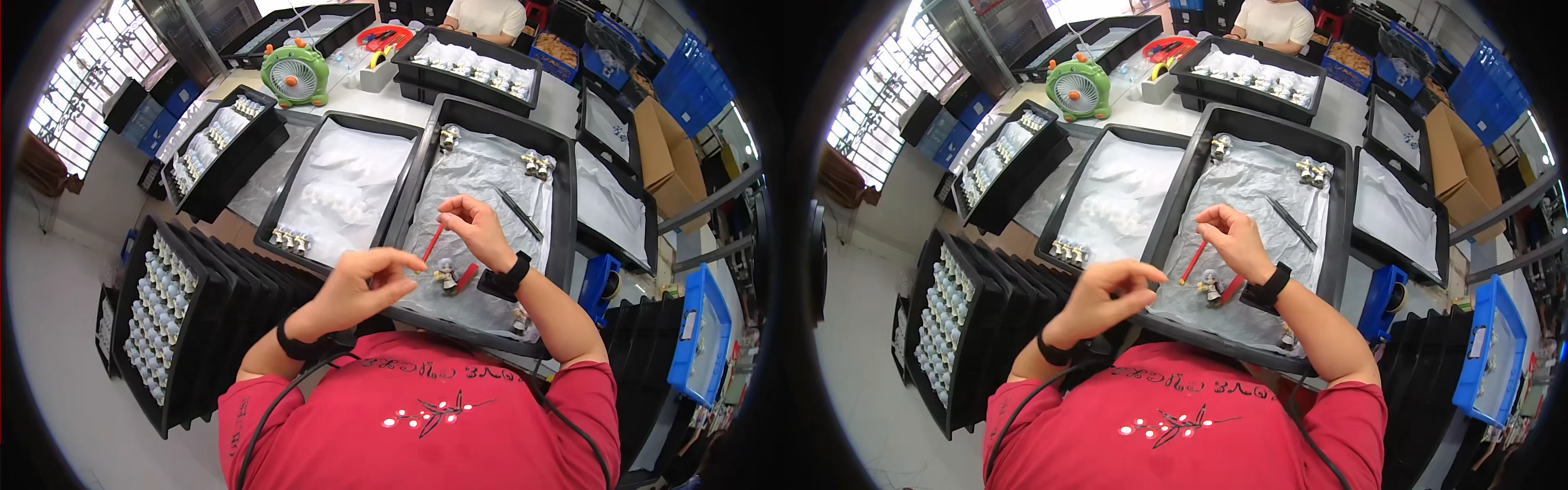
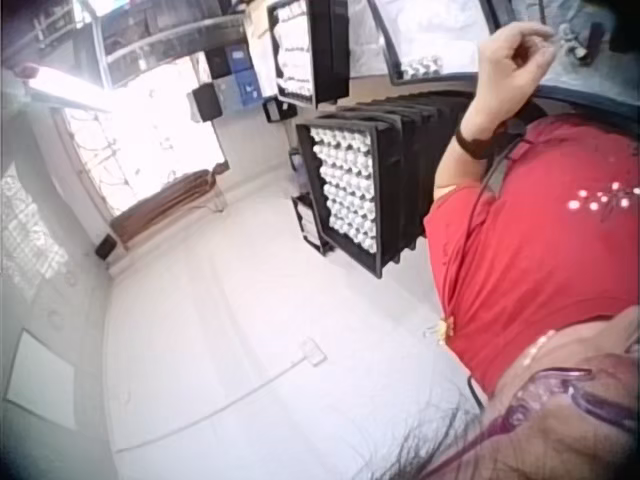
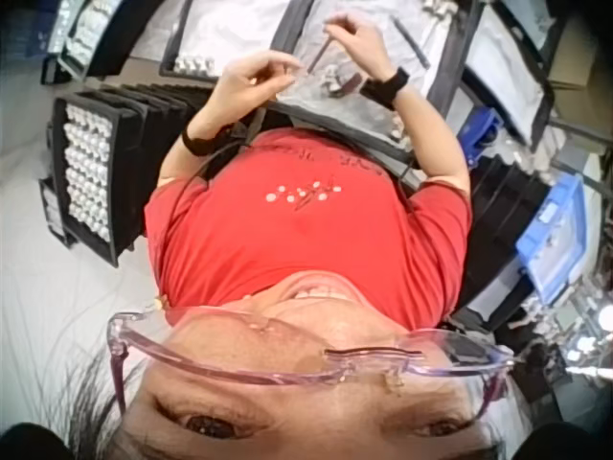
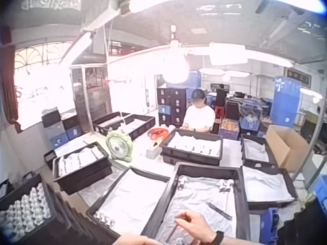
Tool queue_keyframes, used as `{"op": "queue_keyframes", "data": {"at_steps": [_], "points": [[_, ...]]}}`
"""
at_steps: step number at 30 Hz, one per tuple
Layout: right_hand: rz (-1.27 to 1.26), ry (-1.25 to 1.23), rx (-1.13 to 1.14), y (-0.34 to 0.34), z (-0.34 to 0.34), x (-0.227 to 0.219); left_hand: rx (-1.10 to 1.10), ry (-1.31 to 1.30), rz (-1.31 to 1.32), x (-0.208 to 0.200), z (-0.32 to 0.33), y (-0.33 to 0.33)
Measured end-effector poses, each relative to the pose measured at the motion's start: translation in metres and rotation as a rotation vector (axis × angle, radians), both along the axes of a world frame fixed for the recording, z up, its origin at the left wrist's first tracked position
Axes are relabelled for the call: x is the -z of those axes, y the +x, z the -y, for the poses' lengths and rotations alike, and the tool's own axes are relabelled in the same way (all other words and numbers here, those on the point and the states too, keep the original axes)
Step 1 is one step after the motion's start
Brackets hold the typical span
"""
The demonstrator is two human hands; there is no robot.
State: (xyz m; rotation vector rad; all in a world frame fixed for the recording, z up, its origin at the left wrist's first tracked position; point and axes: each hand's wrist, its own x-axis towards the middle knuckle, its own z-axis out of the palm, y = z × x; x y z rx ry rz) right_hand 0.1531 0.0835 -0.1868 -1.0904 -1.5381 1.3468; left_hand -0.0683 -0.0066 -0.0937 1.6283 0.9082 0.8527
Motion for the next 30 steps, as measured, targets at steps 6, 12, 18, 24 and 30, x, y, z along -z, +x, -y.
{"op": "queue_keyframes", "data": {"at_steps": [6, 12, 18, 24, 30], "points": [[0.029, -0.008, -0.025, -0.005, 0.004, 0.001, 0.077, 0.334, -0.235, 0.059, 0.001, 0.009], [0.051, -0.009, -0.028, -0.007, 0.007, 0.003, 0.141, 0.548, -0.294, 0.061, -0.003, 0.018], [0.036, 0.015, 0.006, -0.005, 0.005, 0.002, 0.131, 0.532, -0.341, 0.063, -0.004, 0.018], [0.087, 0.03, -0.019, -0.006, 0.008, -0.002, 0.129, 0.569, -0.369, 0.065, -0.004, 0.018], [0.117, -0.027, -0.074, -0.008, 0.011, -0.005, 0.132, 0.537, -0.341, 0.064, -0.004, 0.019]]}}
